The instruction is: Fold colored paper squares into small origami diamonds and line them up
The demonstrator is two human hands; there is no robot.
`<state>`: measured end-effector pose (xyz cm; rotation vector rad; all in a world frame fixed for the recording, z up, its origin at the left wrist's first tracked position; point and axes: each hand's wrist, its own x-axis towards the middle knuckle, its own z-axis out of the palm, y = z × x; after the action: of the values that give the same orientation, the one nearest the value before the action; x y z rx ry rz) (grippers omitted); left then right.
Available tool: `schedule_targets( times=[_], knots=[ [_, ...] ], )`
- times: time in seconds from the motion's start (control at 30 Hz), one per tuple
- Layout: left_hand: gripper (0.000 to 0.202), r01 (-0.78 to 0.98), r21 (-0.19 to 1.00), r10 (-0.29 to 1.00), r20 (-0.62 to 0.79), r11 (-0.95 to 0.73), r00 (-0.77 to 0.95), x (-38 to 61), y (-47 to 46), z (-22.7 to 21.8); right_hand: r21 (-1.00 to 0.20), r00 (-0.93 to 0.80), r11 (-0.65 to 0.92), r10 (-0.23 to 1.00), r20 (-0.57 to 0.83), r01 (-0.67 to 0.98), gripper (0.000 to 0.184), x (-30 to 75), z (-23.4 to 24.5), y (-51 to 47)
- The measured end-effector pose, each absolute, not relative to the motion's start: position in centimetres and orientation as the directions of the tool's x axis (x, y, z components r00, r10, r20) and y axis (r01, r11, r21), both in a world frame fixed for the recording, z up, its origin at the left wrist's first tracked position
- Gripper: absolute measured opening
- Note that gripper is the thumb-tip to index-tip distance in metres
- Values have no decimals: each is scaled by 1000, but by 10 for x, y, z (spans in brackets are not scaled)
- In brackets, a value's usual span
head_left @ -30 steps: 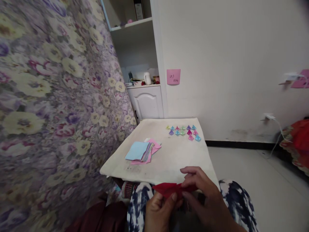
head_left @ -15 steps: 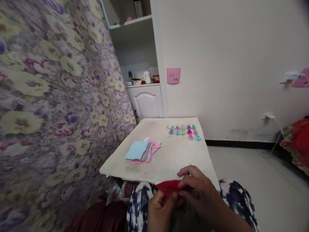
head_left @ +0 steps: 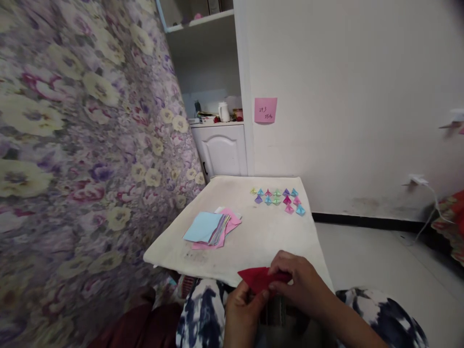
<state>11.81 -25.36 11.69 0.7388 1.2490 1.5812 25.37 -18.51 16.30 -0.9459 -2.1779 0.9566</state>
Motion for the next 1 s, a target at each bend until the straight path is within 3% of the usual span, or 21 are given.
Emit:
schedule_targets(
  times=[0.17, 0.37, 0.7, 1.0],
  knots=[
    [29, -327, 945, 943, -128, 22, -308, 109, -226, 107, -785, -594, 464, 789, 156, 410, 16, 247, 148, -155],
    [30, -266, 964, 885, -149, 30, -441, 98, -181, 90, -717, -560, 466, 818, 127, 518, 13, 234, 135, -109],
    [34, -354, 925, 915, -256, 137, -313, 91, -107, 73, -782, -509, 415, 848, 147, 465, 16, 231, 104, -51],
    [20, -354, 924, 897, -273, 144, -347, 95, -103, 54, -663, -524, 478, 839, 149, 577, 18, 228, 94, -52]
  ],
)
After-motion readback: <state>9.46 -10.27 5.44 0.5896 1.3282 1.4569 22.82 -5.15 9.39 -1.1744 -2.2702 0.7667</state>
